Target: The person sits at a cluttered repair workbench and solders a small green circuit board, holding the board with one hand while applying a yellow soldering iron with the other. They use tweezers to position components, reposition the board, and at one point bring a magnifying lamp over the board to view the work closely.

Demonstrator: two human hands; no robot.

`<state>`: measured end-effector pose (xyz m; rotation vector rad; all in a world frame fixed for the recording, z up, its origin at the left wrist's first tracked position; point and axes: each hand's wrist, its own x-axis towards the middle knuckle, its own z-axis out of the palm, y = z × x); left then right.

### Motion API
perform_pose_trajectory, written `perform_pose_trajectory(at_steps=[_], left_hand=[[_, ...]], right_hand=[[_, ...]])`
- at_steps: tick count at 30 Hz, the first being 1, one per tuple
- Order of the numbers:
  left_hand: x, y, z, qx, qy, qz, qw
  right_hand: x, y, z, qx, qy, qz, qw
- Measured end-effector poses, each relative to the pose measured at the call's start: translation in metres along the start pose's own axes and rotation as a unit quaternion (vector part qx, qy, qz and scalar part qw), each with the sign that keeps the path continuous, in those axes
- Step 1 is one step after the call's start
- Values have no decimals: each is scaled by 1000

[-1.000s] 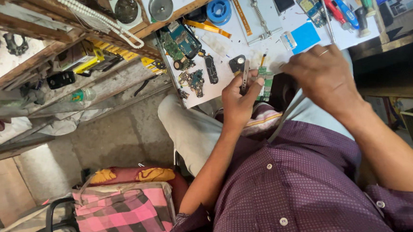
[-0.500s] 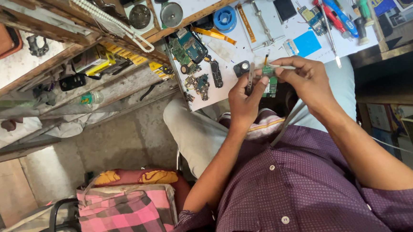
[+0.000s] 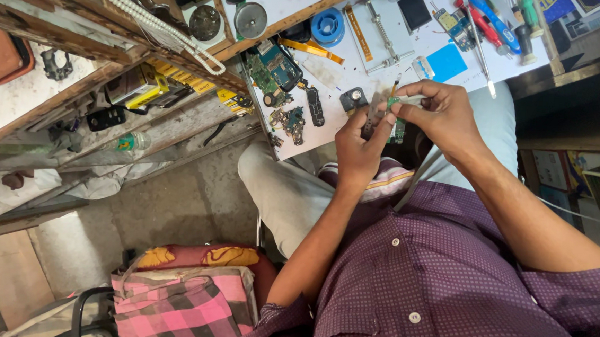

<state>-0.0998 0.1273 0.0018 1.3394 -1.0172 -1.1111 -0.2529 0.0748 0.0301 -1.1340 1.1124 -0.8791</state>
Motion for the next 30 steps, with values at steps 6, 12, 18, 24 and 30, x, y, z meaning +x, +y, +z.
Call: perform_pose_trajectory(at_steps=[6,12,18,24,30], left_hand=[[-1,3,-1,9,-4,19,1000],[-1,6,-3,42,-14,23,999],[-1,4,-4,44,-11,41,998],[-1,0,-5,56,-13,42,997],[-4,-3,-2,-3,-22,-1,1000]], right_hand=[[1,4,-3,15,-7,-6,1000],[-1,7,-7,4,6,17,1000],[0,8,-7,-10,11,12,1000],[-1,7,-9,-19,4,11,1000],[0,7,-8,32,17,22,999]])
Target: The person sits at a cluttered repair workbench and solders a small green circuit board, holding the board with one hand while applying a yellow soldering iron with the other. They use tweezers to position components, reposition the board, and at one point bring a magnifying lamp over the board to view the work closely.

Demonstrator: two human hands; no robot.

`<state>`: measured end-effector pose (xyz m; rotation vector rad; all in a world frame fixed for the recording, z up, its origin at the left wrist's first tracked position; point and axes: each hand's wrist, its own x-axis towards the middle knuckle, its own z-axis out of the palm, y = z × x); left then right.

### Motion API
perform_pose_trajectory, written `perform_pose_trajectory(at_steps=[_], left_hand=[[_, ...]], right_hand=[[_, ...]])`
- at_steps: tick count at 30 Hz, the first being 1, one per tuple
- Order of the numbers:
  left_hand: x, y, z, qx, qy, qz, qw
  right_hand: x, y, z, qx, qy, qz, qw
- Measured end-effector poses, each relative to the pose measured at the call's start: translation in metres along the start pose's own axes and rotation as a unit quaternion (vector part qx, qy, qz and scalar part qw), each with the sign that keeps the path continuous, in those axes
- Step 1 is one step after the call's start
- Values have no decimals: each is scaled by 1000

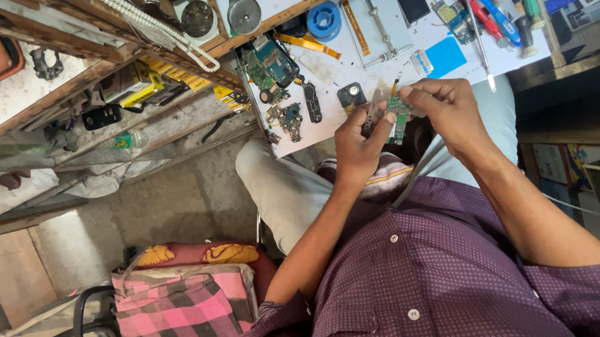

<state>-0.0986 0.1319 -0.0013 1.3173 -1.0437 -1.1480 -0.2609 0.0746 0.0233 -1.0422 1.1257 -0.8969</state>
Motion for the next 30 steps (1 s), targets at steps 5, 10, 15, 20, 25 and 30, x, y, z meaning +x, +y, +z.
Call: perform_pose_trajectory(at_steps=[5,10,15,20,25,30], left_hand=[[1,-2,0,21,8,18,1000],[1,-4,1,33,8,-3,999],[2,-10,1,-16,13,-17,1000],[4,-15,-1,-27,16,-18,999],[3,-15,1,-50,12,-27,998],[2,-14,0,-62,10,-32,998]], right_hand=[[-1,-4,2,-100,2,11,995],[-2,-4,0,-140,10,-15,990],[-8,-8,-1,-147,51,-116,981],[-26,-24,-2,-265,80,-228,933],[-26,-33,-2,-402,27,-350,846],[-20,-30,-3,-501,-4,-393,771]])
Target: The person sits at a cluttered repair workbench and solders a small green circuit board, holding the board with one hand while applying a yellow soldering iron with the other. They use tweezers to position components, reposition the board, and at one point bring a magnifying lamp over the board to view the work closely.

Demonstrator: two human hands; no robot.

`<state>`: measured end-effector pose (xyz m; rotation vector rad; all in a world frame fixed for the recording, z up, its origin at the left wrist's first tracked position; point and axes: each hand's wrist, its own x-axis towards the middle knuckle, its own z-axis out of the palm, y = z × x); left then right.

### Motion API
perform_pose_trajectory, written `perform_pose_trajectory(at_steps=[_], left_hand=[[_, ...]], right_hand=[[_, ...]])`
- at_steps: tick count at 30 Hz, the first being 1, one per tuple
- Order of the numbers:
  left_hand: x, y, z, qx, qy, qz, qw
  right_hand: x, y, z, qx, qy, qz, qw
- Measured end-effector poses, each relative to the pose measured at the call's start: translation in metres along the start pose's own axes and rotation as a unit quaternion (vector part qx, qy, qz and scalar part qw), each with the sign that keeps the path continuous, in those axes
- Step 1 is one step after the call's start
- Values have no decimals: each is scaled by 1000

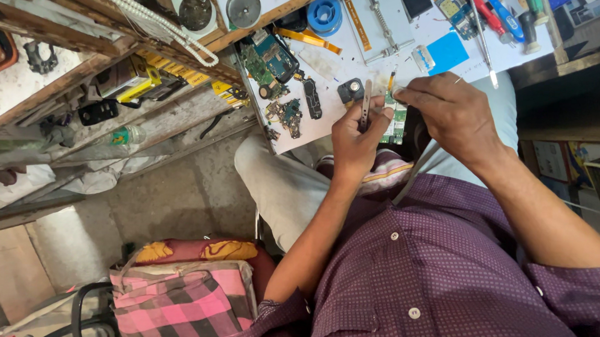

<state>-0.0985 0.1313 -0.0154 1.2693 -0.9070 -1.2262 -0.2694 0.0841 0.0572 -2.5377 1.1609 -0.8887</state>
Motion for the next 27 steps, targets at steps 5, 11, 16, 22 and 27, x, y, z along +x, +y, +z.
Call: perform_pose_trajectory(at_steps=[5,11,16,22,27], left_hand=[[-1,0,-1,15,-15,7,1000],[-4,5,6,0,-30,-14,999],[-2,7,2,6,-8,3,1000],[-1,7,5,23,-20,17,999],[-1,7,1,1,-19,9,1000]], right_hand=[[-3,12,-7,-49,-21,-74,996],[-3,21,-13,-88,-7,-77,993],[-10,19,-24,-59,64,4,996],[-5,10,-21,-56,26,-40,997],[2,4,-16,-49,4,-75,996]])
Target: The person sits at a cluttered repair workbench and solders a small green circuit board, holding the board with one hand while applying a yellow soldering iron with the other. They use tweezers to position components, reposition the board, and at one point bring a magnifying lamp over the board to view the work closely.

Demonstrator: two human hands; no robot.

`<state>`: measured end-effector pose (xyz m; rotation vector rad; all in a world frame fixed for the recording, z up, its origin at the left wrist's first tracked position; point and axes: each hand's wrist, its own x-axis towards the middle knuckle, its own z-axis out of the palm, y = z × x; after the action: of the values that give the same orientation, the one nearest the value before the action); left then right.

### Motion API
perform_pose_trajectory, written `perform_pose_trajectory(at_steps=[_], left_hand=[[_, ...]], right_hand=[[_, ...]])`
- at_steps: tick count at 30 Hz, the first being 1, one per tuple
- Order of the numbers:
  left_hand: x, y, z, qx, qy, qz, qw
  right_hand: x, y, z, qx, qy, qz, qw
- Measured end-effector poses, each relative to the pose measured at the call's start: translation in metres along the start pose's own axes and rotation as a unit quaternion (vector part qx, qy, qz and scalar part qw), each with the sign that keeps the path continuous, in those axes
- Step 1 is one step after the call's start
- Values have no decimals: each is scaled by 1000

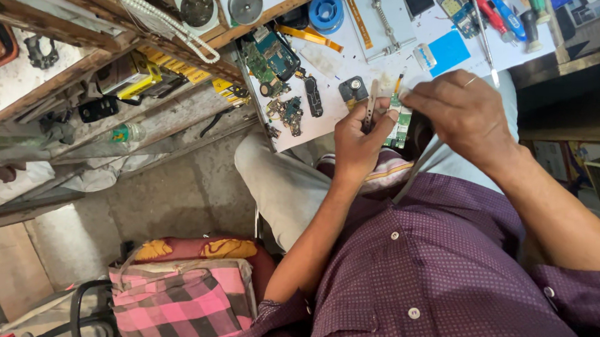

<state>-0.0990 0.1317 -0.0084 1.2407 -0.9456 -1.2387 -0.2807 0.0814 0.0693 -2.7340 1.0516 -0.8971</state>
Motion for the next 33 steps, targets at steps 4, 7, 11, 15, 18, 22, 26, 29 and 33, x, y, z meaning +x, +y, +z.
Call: perform_pose_trajectory(at_steps=[4,7,11,15,18,22,26,29,33], left_hand=[[-1,0,-1,31,0,-6,1000],[-2,1,-2,40,-3,-7,999],[-1,2,-1,54,-8,-19,998],[2,0,0,47,7,-5,999],[-2,-2,-2,40,7,-19,999],[3,-9,-1,13,7,-20,1000],[3,-16,-5,22,0,-5,1000],[3,-17,-6,-20,-9,-10,1000],[14,-9,-7,8,16,12,1000]], right_hand=[[1,2,-3,-4,-23,-32,999],[2,3,-5,-23,-35,-26,999],[6,7,-9,-36,-41,-62,997],[6,6,-8,-25,-62,-67,995],[6,7,-5,-24,-58,-53,997],[3,9,-2,-28,-63,-58,996],[0,16,4,-28,-67,-72,995],[1,31,3,-79,-72,-18,994],[9,43,-7,-42,5,70,997]])
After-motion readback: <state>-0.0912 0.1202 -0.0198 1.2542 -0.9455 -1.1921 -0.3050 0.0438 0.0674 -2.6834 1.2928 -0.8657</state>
